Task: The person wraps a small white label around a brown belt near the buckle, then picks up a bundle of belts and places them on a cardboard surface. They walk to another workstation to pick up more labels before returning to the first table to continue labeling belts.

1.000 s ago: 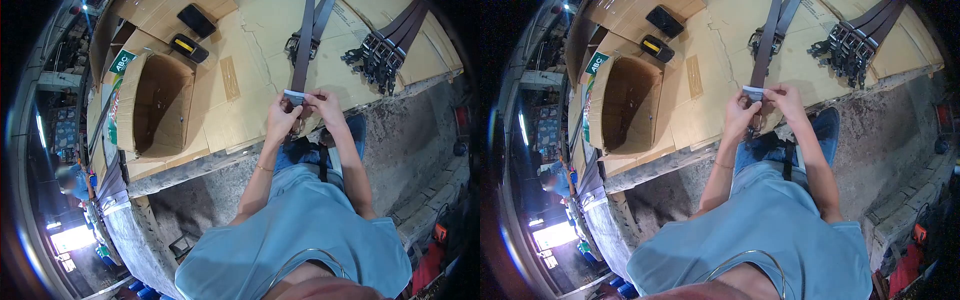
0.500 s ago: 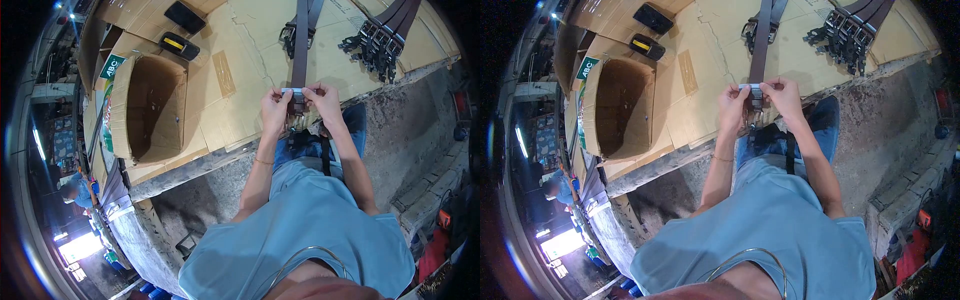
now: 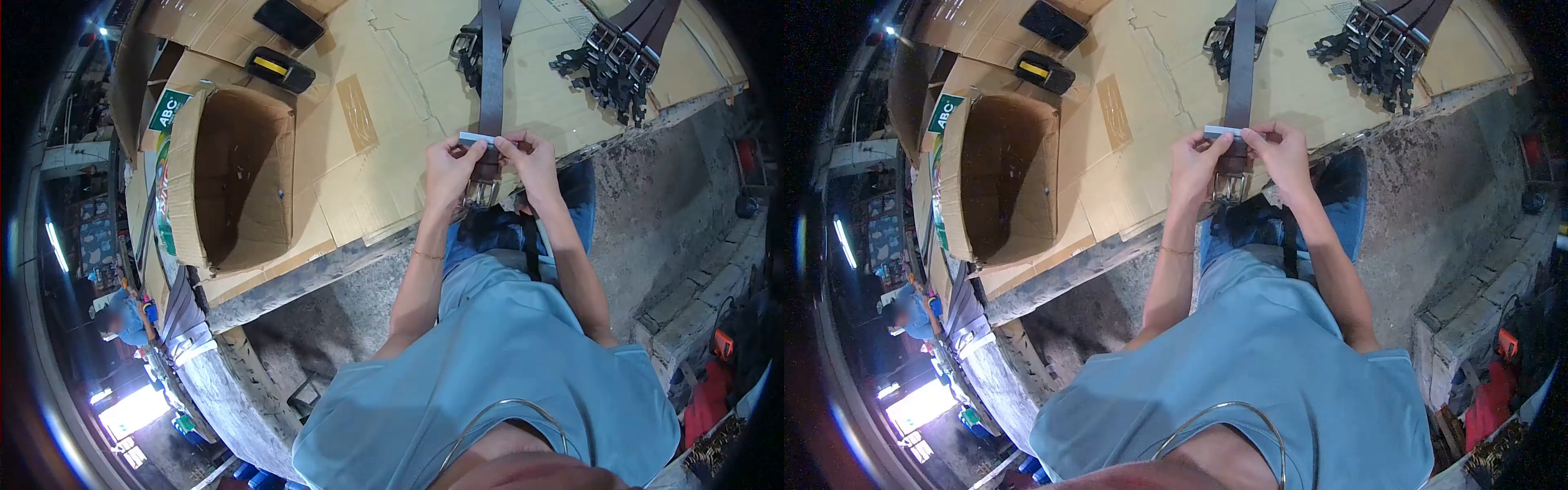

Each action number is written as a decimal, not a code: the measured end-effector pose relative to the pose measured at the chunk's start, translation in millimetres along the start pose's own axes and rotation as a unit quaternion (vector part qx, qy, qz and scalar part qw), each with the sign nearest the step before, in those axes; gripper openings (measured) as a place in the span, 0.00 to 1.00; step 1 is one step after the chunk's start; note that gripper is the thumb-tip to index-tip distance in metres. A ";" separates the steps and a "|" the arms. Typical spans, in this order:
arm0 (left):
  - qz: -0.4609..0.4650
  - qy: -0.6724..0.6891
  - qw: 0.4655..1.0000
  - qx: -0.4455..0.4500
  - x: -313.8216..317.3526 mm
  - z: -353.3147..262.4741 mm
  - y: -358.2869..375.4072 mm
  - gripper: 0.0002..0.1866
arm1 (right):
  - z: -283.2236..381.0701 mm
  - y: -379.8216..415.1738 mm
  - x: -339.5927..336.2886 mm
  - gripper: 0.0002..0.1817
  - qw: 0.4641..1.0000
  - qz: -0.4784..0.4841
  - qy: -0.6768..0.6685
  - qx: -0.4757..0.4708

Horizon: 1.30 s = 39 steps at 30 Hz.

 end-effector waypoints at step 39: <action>-0.042 0.015 0.999 0.031 -3.5 4.6 3.5 0.07 | 45.2 33.0 -3.9 0.09 0.907 -0.134 0.254 -0.309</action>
Point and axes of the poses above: each hand's wrist, its own y-axis away from the middle knuckle, its own x-axis out of the palm, z = x × y, the point moved 7 cm from there along -y, towards the middle knuckle, and after that the axes turned 14 degrees about -z, right-handed, at the moved point
